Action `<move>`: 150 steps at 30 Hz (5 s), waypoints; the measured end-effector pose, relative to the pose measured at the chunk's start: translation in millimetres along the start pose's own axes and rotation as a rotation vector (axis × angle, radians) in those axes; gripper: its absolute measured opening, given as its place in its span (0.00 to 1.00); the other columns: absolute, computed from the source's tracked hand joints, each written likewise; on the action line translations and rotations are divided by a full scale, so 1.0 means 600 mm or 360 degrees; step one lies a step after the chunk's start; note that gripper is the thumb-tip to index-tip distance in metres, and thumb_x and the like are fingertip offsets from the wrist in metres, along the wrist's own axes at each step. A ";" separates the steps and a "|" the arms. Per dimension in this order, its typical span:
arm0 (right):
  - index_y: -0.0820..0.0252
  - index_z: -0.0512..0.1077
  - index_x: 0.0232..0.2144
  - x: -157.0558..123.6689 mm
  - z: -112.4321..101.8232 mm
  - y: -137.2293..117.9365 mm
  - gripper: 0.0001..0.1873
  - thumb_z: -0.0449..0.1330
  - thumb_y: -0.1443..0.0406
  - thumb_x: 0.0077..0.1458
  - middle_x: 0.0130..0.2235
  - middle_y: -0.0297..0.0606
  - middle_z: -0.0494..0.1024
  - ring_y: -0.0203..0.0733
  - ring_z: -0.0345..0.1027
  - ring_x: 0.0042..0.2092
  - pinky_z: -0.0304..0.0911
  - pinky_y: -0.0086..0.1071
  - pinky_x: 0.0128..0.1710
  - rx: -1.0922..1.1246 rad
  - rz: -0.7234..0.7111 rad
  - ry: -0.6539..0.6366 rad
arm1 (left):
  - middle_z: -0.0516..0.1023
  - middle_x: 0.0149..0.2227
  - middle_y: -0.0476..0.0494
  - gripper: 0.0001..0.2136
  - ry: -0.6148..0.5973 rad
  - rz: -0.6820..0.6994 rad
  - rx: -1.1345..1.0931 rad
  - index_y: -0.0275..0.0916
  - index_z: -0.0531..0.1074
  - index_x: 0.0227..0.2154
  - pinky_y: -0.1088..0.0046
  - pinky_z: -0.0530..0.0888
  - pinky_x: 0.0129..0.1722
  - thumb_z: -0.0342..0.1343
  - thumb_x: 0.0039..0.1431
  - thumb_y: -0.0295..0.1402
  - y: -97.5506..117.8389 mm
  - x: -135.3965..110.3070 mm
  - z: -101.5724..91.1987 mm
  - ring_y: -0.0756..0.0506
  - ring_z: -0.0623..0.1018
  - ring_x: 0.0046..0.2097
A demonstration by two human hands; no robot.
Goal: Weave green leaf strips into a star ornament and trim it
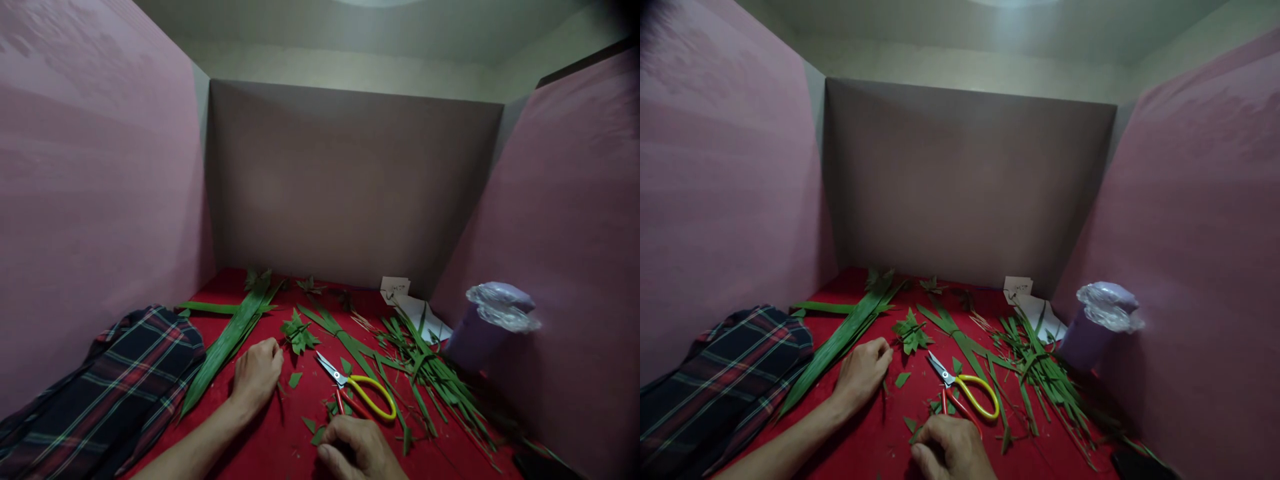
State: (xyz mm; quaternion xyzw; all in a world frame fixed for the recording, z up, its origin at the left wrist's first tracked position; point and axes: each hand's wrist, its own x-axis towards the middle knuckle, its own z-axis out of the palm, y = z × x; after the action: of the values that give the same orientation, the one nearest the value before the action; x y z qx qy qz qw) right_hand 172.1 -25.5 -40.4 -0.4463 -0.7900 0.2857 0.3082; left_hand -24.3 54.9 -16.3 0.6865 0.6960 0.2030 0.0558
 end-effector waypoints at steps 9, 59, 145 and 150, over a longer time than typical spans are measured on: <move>0.62 0.71 0.22 0.000 -0.001 -0.005 0.07 0.55 0.69 0.49 0.23 0.36 0.74 0.35 0.65 0.25 0.55 0.24 0.25 -0.0012 0.0015 0.0007 | 0.78 0.29 0.43 0.10 -0.0057 -0.0069 -0.0035 0.40 0.70 0.25 0.72 0.61 0.29 0.45 0.56 0.33 0.000 0.007 -0.003 0.45 0.76 0.33; 0.62 0.70 0.22 -0.002 -0.001 0.000 0.08 0.54 0.66 0.51 0.22 0.36 0.72 0.34 0.63 0.24 0.54 0.24 0.24 -0.0031 -0.0114 0.0025 | 0.77 0.28 0.44 0.12 -0.0242 0.0055 -0.0009 0.40 0.69 0.23 0.72 0.56 0.25 0.44 0.56 0.37 -0.006 0.017 -0.014 0.45 0.74 0.32; 0.61 0.69 0.24 -0.005 0.001 0.003 0.08 0.53 0.66 0.53 0.24 0.36 0.72 0.35 0.64 0.26 0.54 0.25 0.25 -0.0104 -0.0100 -0.0015 | 0.78 0.43 0.36 0.16 0.0132 -0.0327 -0.0065 0.38 0.73 0.42 0.66 0.69 0.40 0.54 0.50 0.37 -0.145 0.093 -0.046 0.37 0.75 0.45; 0.61 0.69 0.24 -0.006 0.001 0.002 0.07 0.54 0.67 0.52 0.23 0.35 0.72 0.34 0.63 0.26 0.54 0.25 0.25 -0.0101 -0.0110 -0.0007 | 0.79 0.40 0.43 0.13 0.0204 -0.0310 -0.0133 0.42 0.73 0.41 0.74 0.69 0.38 0.52 0.51 0.30 -0.146 0.096 -0.049 0.44 0.76 0.43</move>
State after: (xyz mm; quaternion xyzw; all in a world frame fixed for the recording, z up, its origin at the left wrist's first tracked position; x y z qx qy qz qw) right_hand 174.0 -28.5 -42.7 -0.4277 -0.8143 0.2507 0.3019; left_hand -119.3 107.4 -9.3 0.5982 0.7525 0.2690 0.0593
